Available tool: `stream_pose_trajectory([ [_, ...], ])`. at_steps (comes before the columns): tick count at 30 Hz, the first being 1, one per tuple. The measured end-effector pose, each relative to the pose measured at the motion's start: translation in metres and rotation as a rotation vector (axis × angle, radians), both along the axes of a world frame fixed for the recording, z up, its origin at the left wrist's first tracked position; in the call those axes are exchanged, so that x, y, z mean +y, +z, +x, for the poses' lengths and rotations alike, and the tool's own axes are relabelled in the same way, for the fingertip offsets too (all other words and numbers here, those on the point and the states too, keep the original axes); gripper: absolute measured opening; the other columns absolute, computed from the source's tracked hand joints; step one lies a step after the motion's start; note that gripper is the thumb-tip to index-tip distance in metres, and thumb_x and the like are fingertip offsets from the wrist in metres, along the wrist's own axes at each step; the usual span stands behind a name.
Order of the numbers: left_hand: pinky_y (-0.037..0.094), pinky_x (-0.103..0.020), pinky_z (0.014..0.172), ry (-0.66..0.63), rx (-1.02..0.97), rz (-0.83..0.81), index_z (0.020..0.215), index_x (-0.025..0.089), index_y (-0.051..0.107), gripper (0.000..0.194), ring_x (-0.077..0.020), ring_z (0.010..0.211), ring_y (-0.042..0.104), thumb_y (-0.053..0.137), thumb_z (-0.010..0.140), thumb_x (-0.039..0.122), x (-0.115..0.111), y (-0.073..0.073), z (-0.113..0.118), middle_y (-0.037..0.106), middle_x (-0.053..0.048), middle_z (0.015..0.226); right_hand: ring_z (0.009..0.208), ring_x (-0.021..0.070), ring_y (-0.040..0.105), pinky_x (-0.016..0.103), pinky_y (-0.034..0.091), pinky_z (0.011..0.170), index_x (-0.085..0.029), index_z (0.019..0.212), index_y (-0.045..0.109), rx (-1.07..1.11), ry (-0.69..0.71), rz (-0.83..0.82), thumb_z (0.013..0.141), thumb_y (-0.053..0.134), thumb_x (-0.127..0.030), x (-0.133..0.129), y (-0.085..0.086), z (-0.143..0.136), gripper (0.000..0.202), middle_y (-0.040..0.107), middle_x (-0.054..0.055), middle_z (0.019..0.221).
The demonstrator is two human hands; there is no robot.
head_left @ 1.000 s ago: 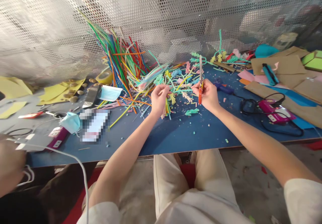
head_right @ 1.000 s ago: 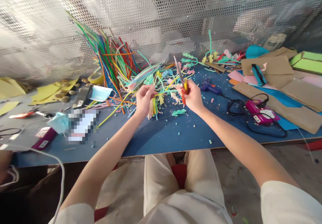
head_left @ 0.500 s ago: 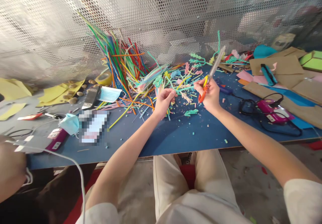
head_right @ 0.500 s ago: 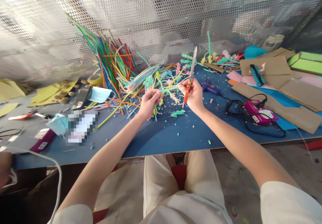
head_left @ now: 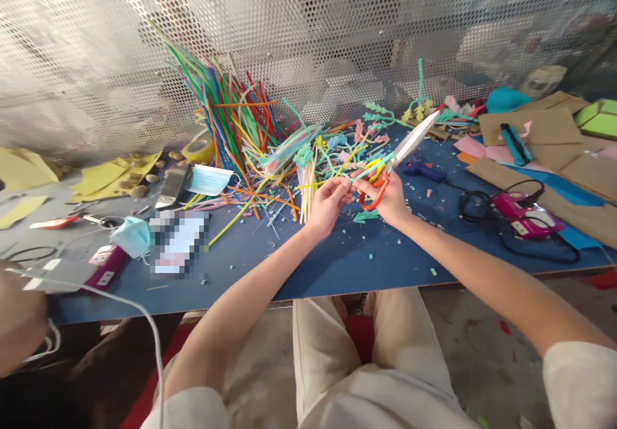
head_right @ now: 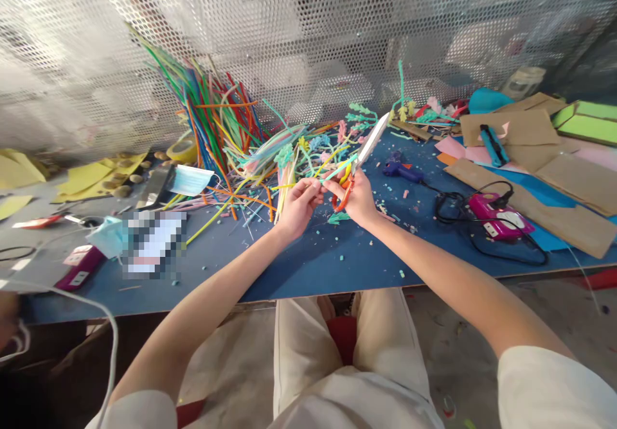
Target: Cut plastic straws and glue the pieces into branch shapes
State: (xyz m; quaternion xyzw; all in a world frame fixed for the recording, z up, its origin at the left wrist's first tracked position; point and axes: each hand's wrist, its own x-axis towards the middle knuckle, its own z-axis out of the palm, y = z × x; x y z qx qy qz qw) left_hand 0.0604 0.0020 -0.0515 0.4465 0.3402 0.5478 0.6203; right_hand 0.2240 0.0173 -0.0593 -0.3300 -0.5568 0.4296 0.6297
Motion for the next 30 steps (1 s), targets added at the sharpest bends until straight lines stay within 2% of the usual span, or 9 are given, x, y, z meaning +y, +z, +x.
stream_pose_trajectory([
  [4,0.057,-0.024,0.073,-0.027,0.070,0.036,0.091,0.020,0.067,0.044,-0.0094,0.071,0.066,0.090,0.079,0.056,-0.002,-0.001,-0.001,0.075,-0.001,0.087,0.088,0.0225,0.075,0.042,0.064,0.085,-0.028,0.091,0.049,-0.003,0.006,0.001,0.077,0.093,-0.055,-0.003,0.001,0.000,0.053,0.074,0.000,0.091],
  [8,0.059,-0.029,0.076,0.012,0.321,0.156,0.090,0.019,0.074,0.040,-0.0144,0.072,0.070,0.084,0.084,0.057,0.001,0.000,-0.008,0.076,-0.003,0.083,0.085,0.0211,0.073,0.039,0.063,0.080,-0.028,0.091,0.051,-0.032,-0.046,-0.010,0.074,0.093,-0.059,-0.005,0.006,0.001,0.055,0.067,-0.002,0.085],
  [12,0.053,-0.028,0.067,0.082,0.581,0.322,0.099,0.020,0.086,0.038,-0.0166,0.071,0.069,0.080,0.089,0.056,0.007,0.002,-0.021,0.079,-0.004,0.083,0.076,0.0174,0.069,0.035,0.061,0.075,-0.027,0.088,0.054,-0.078,-0.056,-0.024,0.070,0.096,-0.056,-0.004,0.008,0.002,0.054,0.064,-0.004,0.081],
  [16,0.048,-0.026,0.061,0.018,0.677,0.365,0.105,0.022,0.088,0.039,-0.0149,0.066,0.064,0.078,0.092,0.057,0.012,0.006,-0.030,0.077,-0.002,0.079,0.068,0.0143,0.063,0.033,0.058,0.069,-0.026,0.087,0.056,-0.069,-0.015,-0.040,0.069,0.097,-0.052,-0.002,0.005,0.003,0.052,0.064,-0.005,0.076],
  [20,0.052,-0.027,0.066,-0.080,0.622,0.332,0.101,0.019,0.087,0.042,-0.0148,0.069,0.067,0.078,0.091,0.059,0.013,0.009,-0.029,0.079,-0.005,0.083,0.066,0.0142,0.063,0.032,0.056,0.066,-0.026,0.086,0.056,-0.060,0.005,-0.054,0.072,0.096,-0.054,0.000,0.001,0.004,0.051,0.064,-0.005,0.075],
  [24,0.062,-0.031,0.075,-0.103,0.477,0.189,0.095,0.018,0.086,0.043,-0.0165,0.073,0.073,0.087,0.081,0.059,0.013,0.006,-0.025,0.080,-0.006,0.084,0.065,0.0139,0.060,0.033,0.057,0.065,-0.027,0.087,0.054,-0.023,-0.022,-0.046,0.070,0.096,-0.057,0.000,0.002,0.002,0.054,0.060,-0.006,0.074],
  [30,0.066,-0.034,0.076,-0.163,0.314,-0.010,0.091,0.015,0.082,0.047,-0.0169,0.071,0.075,0.097,0.071,0.055,0.014,0.000,-0.024,0.083,-0.011,0.089,0.064,0.0127,0.056,0.031,0.052,0.062,-0.027,0.085,0.055,0.003,-0.086,-0.063,0.068,0.097,-0.057,-0.002,0.005,-0.001,0.054,0.060,-0.006,0.075],
])
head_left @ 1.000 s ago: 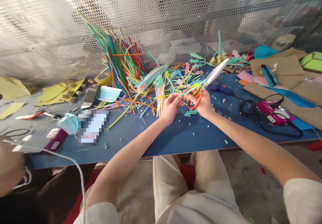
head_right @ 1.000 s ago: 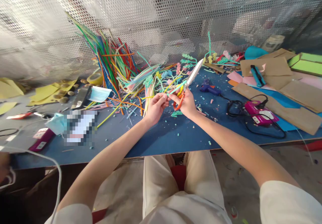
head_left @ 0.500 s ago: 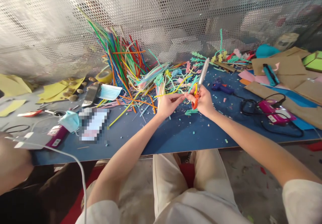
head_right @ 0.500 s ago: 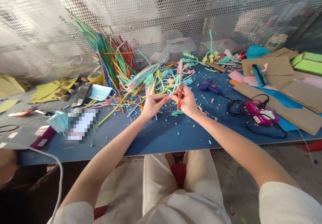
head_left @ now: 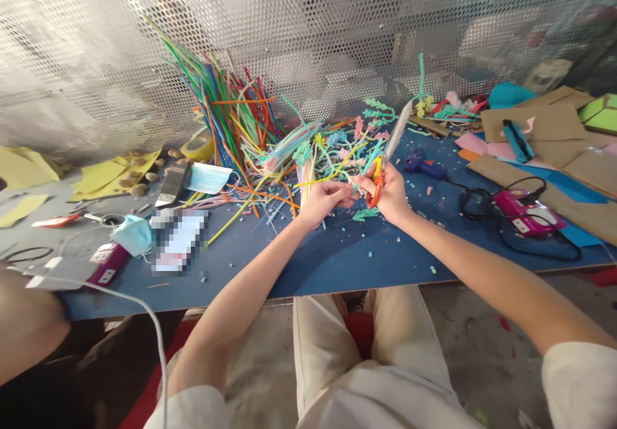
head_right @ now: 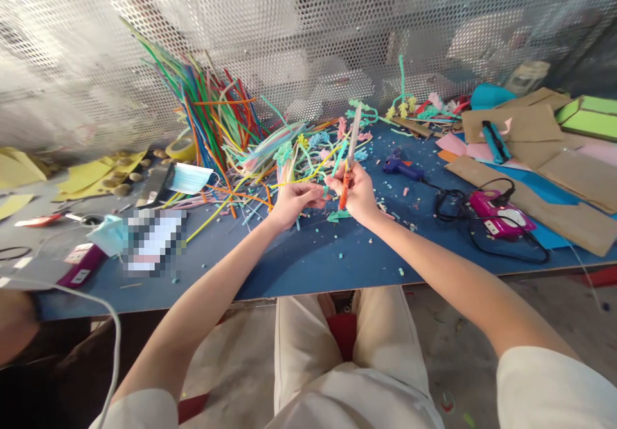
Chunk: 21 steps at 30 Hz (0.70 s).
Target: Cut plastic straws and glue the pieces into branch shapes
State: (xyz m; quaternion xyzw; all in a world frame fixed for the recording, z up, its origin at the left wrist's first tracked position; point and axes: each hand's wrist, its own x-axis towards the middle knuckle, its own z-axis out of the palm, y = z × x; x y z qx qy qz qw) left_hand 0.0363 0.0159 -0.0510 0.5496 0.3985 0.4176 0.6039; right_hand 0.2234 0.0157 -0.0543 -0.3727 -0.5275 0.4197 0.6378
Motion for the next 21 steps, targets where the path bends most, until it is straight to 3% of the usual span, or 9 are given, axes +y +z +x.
stream_pose_trajectory([
  [14,0.066,-0.031,0.076,-0.032,-0.029,-0.006,0.099,0.015,0.085,0.050,-0.0149,0.074,0.076,0.098,0.072,0.054,-0.0033,0.0024,0.0013,0.084,-0.012,0.100,0.072,0.0149,0.065,0.033,0.055,0.071,-0.026,0.086,0.057,0.011,-0.004,0.015,0.068,0.098,-0.053,0.0020,-0.0044,0.0018,0.052,0.063,-0.005,0.080],
  [21,0.065,-0.032,0.082,-0.024,0.008,-0.022,0.102,0.014,0.083,0.056,-0.0146,0.079,0.075,0.097,0.071,0.057,-0.0043,0.0045,0.0010,0.083,-0.010,0.102,0.064,0.0124,0.056,0.031,0.050,0.064,-0.026,0.084,0.056,-0.016,-0.011,-0.007,0.066,0.097,-0.056,0.0007,-0.0018,0.0009,0.055,0.061,-0.005,0.076],
])
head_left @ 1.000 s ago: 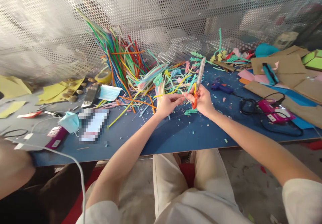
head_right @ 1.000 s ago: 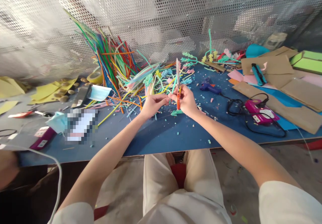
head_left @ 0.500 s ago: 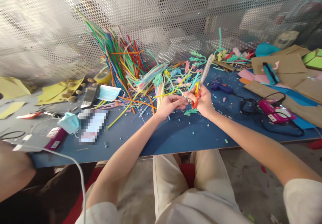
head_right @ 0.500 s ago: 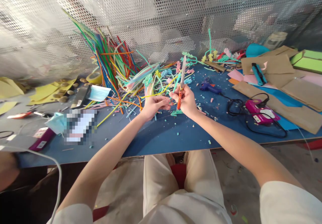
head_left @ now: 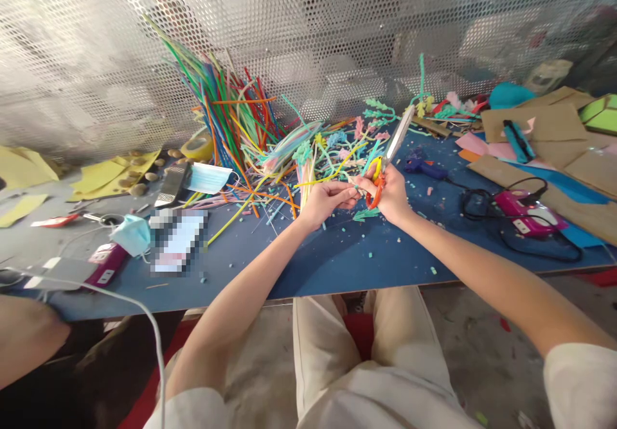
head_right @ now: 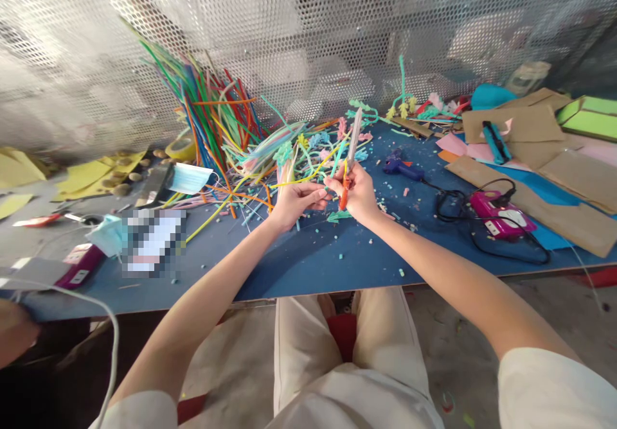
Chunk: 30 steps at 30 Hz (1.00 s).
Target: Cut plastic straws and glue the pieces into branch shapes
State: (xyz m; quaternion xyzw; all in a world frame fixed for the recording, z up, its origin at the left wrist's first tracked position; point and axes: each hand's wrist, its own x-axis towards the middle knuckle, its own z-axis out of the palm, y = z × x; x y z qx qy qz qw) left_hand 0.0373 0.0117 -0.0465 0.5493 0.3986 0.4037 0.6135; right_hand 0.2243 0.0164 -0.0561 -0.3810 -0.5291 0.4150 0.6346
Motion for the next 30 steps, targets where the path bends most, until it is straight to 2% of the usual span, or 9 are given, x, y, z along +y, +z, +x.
stream_pose_trajectory([
  [7,0.063,-0.030,0.079,-0.021,0.019,0.041,0.099,0.015,0.082,0.054,-0.0130,0.076,0.072,0.094,0.073,0.060,0.003,-0.005,-0.001,0.081,-0.008,0.097,0.064,0.0129,0.056,0.032,0.050,0.064,-0.025,0.084,0.056,-0.034,0.019,-0.004,0.067,0.097,-0.056,0.000,0.002,0.001,0.054,0.060,-0.005,0.076],
  [11,0.062,-0.028,0.078,-0.039,0.052,0.099,0.094,0.015,0.081,0.053,-0.0123,0.075,0.070,0.091,0.076,0.064,0.003,-0.002,0.000,0.079,-0.006,0.094,0.065,0.0137,0.057,0.032,0.051,0.063,-0.025,0.084,0.056,-0.074,0.024,-0.023,0.067,0.095,-0.060,-0.003,0.008,0.001,0.055,0.061,-0.004,0.076],
  [13,0.062,-0.028,0.078,-0.004,0.041,0.123,0.093,0.016,0.080,0.054,-0.0123,0.075,0.070,0.090,0.075,0.066,0.002,0.001,0.000,0.079,-0.005,0.091,0.066,0.0147,0.059,0.034,0.053,0.065,-0.026,0.086,0.055,-0.078,0.059,-0.051,0.067,0.094,-0.064,-0.003,0.009,0.002,0.057,0.064,-0.003,0.078],
  [16,0.063,-0.028,0.078,0.121,-0.003,0.184,0.092,0.017,0.079,0.055,-0.0146,0.080,0.072,0.089,0.076,0.069,0.004,0.004,-0.001,0.078,-0.004,0.090,0.065,0.0157,0.059,0.034,0.052,0.065,-0.027,0.089,0.053,-0.107,0.125,-0.082,0.072,0.088,-0.069,0.000,0.011,0.008,0.058,0.067,-0.001,0.083],
  [20,0.062,-0.027,0.074,0.293,-0.034,0.279,0.094,0.019,0.078,0.052,-0.0169,0.087,0.073,0.084,0.082,0.069,0.010,0.004,-0.007,0.078,-0.005,0.093,0.068,0.0161,0.055,0.032,0.045,0.066,-0.025,0.088,0.052,-0.379,0.098,-0.034,0.078,0.083,-0.066,0.006,0.018,0.032,0.052,0.061,-0.002,0.078],
  [24,0.050,-0.023,0.058,0.411,-0.008,0.347,0.095,0.019,0.077,0.049,-0.0104,0.066,0.059,0.080,0.087,0.068,0.014,0.004,-0.011,0.077,-0.004,0.090,0.067,0.0137,0.044,0.030,0.034,0.066,-0.024,0.080,0.043,-0.762,0.128,0.032,0.079,0.083,-0.059,0.014,0.026,0.054,0.053,0.053,-0.004,0.072],
  [26,0.045,-0.023,0.056,0.433,0.027,0.391,0.095,0.019,0.077,0.048,-0.0093,0.062,0.053,0.078,0.090,0.067,0.014,0.005,-0.012,0.076,-0.003,0.088,0.067,0.0135,0.041,0.030,0.031,0.067,-0.024,0.078,0.042,-0.888,0.161,0.047,0.081,0.081,-0.060,0.017,0.027,0.059,0.053,0.052,-0.004,0.071],
  [30,0.046,-0.026,0.066,0.384,0.174,0.490,0.093,0.019,0.079,0.044,-0.0136,0.072,0.059,0.074,0.094,0.062,0.010,0.009,-0.012,0.077,-0.004,0.087,0.066,0.0137,0.039,0.030,0.030,0.067,-0.023,0.077,0.047,-0.947,0.220,0.000,0.081,0.078,-0.065,0.019,0.020,0.058,0.052,0.050,-0.005,0.069],
])
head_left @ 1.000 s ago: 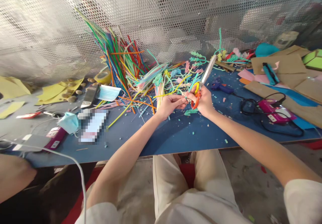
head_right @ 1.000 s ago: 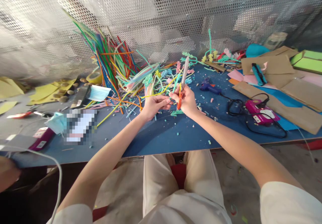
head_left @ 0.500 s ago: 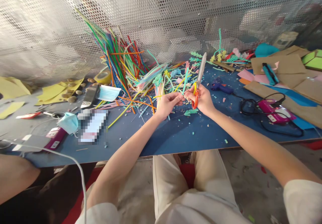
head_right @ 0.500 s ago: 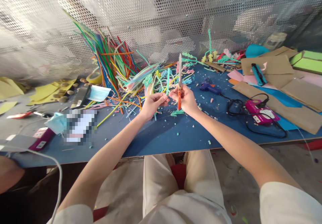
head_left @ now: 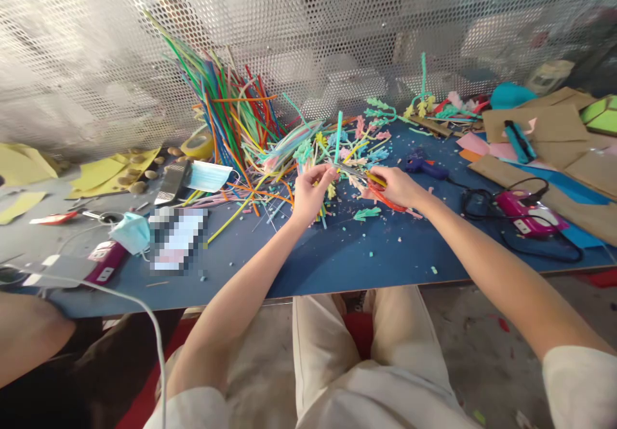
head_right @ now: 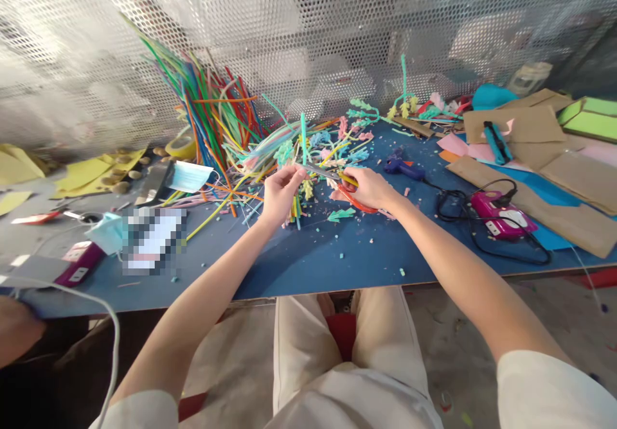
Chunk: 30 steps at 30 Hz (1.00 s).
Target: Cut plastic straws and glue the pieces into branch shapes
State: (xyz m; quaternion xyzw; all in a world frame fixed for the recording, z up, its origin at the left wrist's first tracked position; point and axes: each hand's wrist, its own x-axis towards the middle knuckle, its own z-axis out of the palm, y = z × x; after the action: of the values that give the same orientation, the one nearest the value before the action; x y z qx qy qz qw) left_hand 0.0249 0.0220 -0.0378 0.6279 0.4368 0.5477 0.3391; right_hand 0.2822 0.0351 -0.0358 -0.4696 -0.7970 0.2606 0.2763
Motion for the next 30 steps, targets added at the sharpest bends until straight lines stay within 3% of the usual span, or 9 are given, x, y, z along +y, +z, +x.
stream_pose_trajectory([
  [4,0.039,-0.027,0.063,0.004,0.178,0.035,0.087,0.019,0.081,0.042,-0.0135,0.068,0.054,0.070,0.097,0.058,-0.004,0.005,-0.002,0.075,-0.002,0.082,0.066,0.0152,0.043,0.030,0.032,0.066,-0.023,0.076,0.054,0.042,0.046,-0.111,0.079,0.079,-0.068,0.000,-0.004,-0.003,0.052,0.053,-0.003,0.068],
  [8,0.028,-0.028,0.058,0.007,0.229,0.055,0.085,0.019,0.081,0.038,-0.0098,0.059,0.039,0.069,0.099,0.052,-0.005,0.009,-0.005,0.074,0.000,0.078,0.068,0.0176,0.048,0.030,0.035,0.067,-0.023,0.083,0.062,0.028,0.090,-0.146,0.076,0.082,-0.068,0.001,-0.002,-0.001,0.050,0.060,-0.001,0.071],
  [11,0.026,-0.029,0.057,-0.013,0.237,0.051,0.086,0.019,0.082,0.035,-0.0093,0.058,0.037,0.071,0.097,0.051,-0.006,0.011,-0.006,0.076,0.000,0.080,0.068,0.0168,0.048,0.030,0.036,0.068,-0.023,0.085,0.062,0.042,0.115,-0.165,0.078,0.081,-0.068,0.001,-0.002,0.000,0.050,0.061,-0.002,0.075],
  [17,0.032,-0.029,0.057,-0.018,0.204,0.046,0.086,0.019,0.084,0.037,-0.0113,0.059,0.047,0.074,0.093,0.054,-0.007,0.013,-0.004,0.079,-0.002,0.080,0.066,0.0150,0.043,0.030,0.035,0.066,-0.024,0.085,0.060,0.112,0.155,-0.242,0.083,0.078,-0.068,0.000,-0.007,-0.001,0.048,0.054,-0.004,0.074],
  [25,0.046,-0.028,0.066,-0.045,0.174,0.022,0.087,0.019,0.085,0.034,-0.0155,0.071,0.065,0.077,0.091,0.052,-0.006,0.013,-0.007,0.081,-0.004,0.085,0.067,0.0154,0.046,0.030,0.034,0.066,-0.024,0.086,0.058,0.066,0.153,-0.217,0.085,0.080,-0.061,-0.004,0.001,-0.001,0.043,0.055,-0.004,0.075],
  [30,0.049,-0.029,0.070,-0.062,0.170,0.019,0.088,0.019,0.085,0.036,-0.0175,0.078,0.070,0.077,0.093,0.054,-0.007,0.014,-0.006,0.082,-0.005,0.087,0.070,0.0153,0.048,0.030,0.038,0.071,-0.024,0.086,0.053,0.146,0.181,-0.226,0.087,0.076,-0.062,-0.004,-0.001,-0.003,0.045,0.055,-0.004,0.079],
])
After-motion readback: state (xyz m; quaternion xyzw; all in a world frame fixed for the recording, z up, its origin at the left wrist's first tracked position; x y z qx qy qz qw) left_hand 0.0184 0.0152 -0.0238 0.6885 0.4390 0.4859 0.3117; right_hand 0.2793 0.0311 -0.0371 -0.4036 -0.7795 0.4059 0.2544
